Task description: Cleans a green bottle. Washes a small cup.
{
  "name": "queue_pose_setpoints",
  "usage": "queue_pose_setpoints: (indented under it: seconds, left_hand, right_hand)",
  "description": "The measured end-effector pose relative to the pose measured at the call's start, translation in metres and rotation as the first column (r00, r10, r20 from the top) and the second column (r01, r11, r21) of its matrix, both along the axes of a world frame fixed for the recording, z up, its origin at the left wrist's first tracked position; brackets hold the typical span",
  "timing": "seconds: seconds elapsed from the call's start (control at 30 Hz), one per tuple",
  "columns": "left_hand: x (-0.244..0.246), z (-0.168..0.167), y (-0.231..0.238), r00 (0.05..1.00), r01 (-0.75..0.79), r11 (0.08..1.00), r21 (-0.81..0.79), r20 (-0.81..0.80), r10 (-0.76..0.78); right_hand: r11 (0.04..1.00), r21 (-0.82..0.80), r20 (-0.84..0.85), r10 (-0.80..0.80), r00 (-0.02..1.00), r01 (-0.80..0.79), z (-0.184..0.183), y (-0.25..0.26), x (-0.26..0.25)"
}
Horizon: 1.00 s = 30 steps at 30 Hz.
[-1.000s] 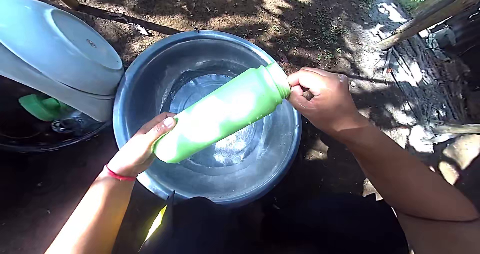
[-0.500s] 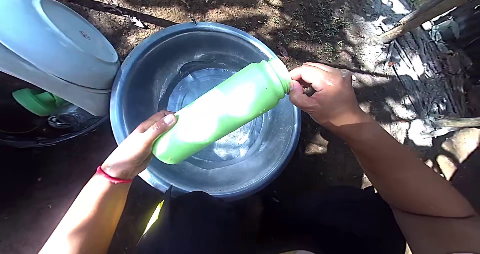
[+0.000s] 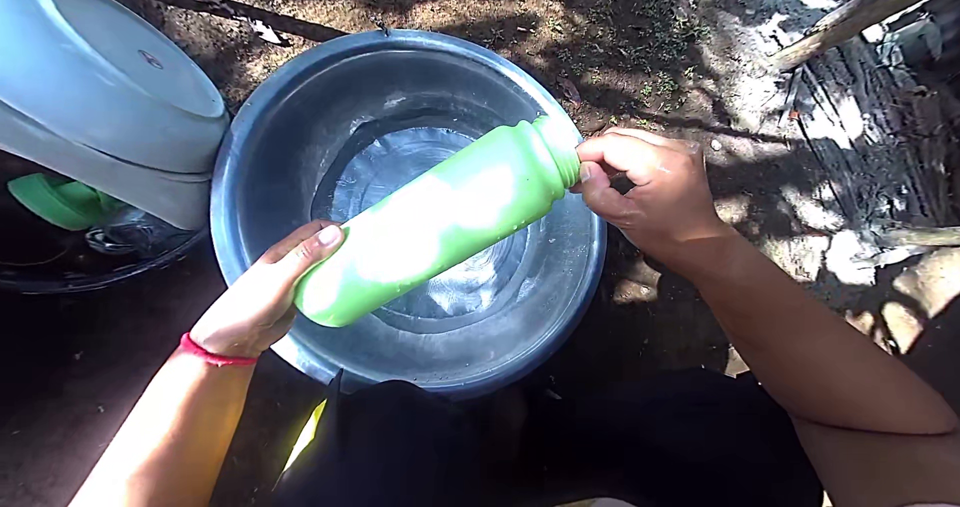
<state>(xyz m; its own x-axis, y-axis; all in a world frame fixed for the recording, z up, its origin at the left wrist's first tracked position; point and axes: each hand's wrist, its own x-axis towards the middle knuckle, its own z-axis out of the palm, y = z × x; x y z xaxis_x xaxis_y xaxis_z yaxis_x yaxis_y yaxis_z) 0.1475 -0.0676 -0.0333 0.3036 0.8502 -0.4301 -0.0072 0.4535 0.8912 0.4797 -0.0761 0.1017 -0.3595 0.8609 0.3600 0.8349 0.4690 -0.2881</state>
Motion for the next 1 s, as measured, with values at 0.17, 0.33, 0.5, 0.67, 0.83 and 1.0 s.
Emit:
queue_pose_setpoints:
  seconds: [0.17, 0.33, 0.5, 0.67, 0.83, 1.0]
  left_hand:
    - [-0.006, -0.002, 0.002, 1.000, 0.012, 1.000, -0.006, 0.003, -0.012]
    - [-0.003, 0.000, 0.001, 1.000, 0.003, 0.998, 0.063, -0.031, -0.002]
    - [-0.002, -0.009, -0.005, 0.999, 0.003, 0.964, 0.267, -0.044, 0.009]
    - [0.001, -0.027, -0.004, 0.993, 0.019, 0.801, 0.598, -0.103, 0.053]
    - [0.001, -0.035, -0.002, 0.995, 0.010, 0.738, 0.674, -0.077, 0.056]
    - [-0.003, -0.032, -0.001, 0.993, 0.045, 0.747, 0.664, -0.109, 0.037]
  right_hand:
    - [0.994, -0.093, -0.110, 0.054, 0.992, -0.065, -0.004, -0.001, 0.007]
    - [0.998, -0.048, -0.086, 0.034, 0.996, -0.038, -0.006, -0.003, 0.003]
    - [0.999, -0.028, -0.081, 0.013, 0.997, -0.015, -0.005, -0.003, 0.000]
    - [0.998, 0.022, -0.025, 0.059, 0.998, -0.059, -0.002, -0.001, 0.000]
    - [0.993, -0.026, -0.030, 0.119, 0.992, -0.119, 0.004, 0.000, 0.003]
    - [0.992, -0.067, 0.026, 0.108, 0.994, -0.106, 0.002, -0.002, 0.004]
